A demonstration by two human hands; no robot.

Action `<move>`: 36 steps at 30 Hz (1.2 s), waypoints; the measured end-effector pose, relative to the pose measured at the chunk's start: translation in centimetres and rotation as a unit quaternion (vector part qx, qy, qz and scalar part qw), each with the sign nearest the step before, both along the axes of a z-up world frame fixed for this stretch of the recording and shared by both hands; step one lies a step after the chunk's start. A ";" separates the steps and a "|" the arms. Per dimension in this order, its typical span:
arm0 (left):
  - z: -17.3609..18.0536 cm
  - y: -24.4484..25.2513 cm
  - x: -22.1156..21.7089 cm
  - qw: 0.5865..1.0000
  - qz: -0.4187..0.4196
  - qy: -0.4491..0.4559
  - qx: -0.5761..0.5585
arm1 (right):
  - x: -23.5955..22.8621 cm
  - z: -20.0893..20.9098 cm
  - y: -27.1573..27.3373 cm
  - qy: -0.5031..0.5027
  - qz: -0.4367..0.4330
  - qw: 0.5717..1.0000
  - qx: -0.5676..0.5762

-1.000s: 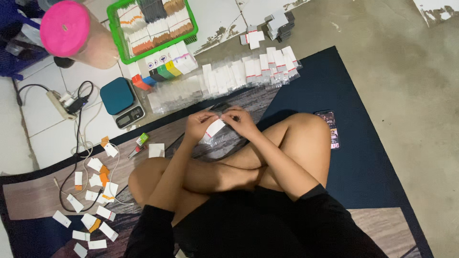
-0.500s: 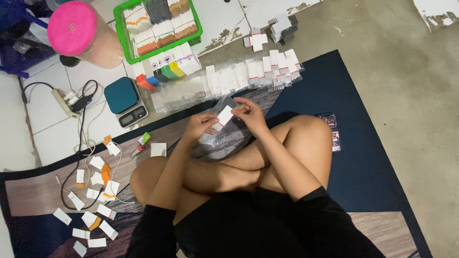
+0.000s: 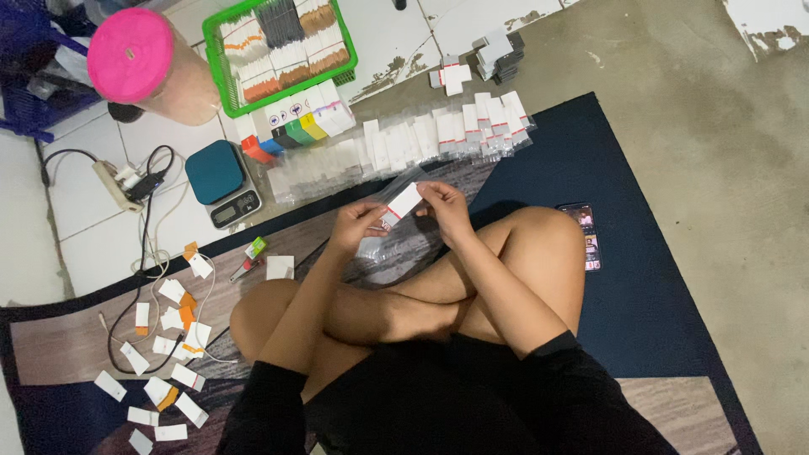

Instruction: The person places small white labels into plastic bags by hand.

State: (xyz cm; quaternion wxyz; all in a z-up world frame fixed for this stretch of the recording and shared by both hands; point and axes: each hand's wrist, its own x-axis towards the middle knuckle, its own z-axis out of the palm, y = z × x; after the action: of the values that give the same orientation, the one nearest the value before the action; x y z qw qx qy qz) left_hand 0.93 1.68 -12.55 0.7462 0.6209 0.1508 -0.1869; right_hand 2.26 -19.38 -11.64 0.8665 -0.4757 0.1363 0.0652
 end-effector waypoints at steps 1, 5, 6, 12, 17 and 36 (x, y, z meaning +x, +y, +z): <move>0.3 -0.3 -0.1 1.000 0.001 -0.001 0.000 | -0.1 0.7 -0.1 -0.001 0.001 1.000 0.000; 2.0 -1.6 -0.9 0.998 0.030 -0.048 0.014 | -0.4 2.2 -0.4 0.022 0.011 0.999 0.037; 2.4 -2.0 -1.1 0.997 0.040 -0.065 0.019 | -0.4 2.2 -0.4 0.032 -0.001 0.999 0.037; 3.9 -4.4 -1.8 0.997 0.067 -0.022 -0.041 | 0.6 0.1 -0.9 0.056 -0.045 0.997 0.024; 1.8 -3.8 -1.4 0.994 0.097 -0.033 -0.038 | 0.1 2.5 -0.7 0.051 -0.042 0.995 0.077; 2.7 -6.9 -3.0 0.992 0.020 -0.127 -0.010 | -0.9 3.9 -0.5 0.115 -0.110 0.982 0.098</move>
State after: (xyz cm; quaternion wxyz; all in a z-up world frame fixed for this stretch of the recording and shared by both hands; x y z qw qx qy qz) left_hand -2.10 -5.27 -9.87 0.7689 0.6292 0.0652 -0.0928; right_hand 1.36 -19.84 -7.78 0.8893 -0.3601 0.2795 0.0372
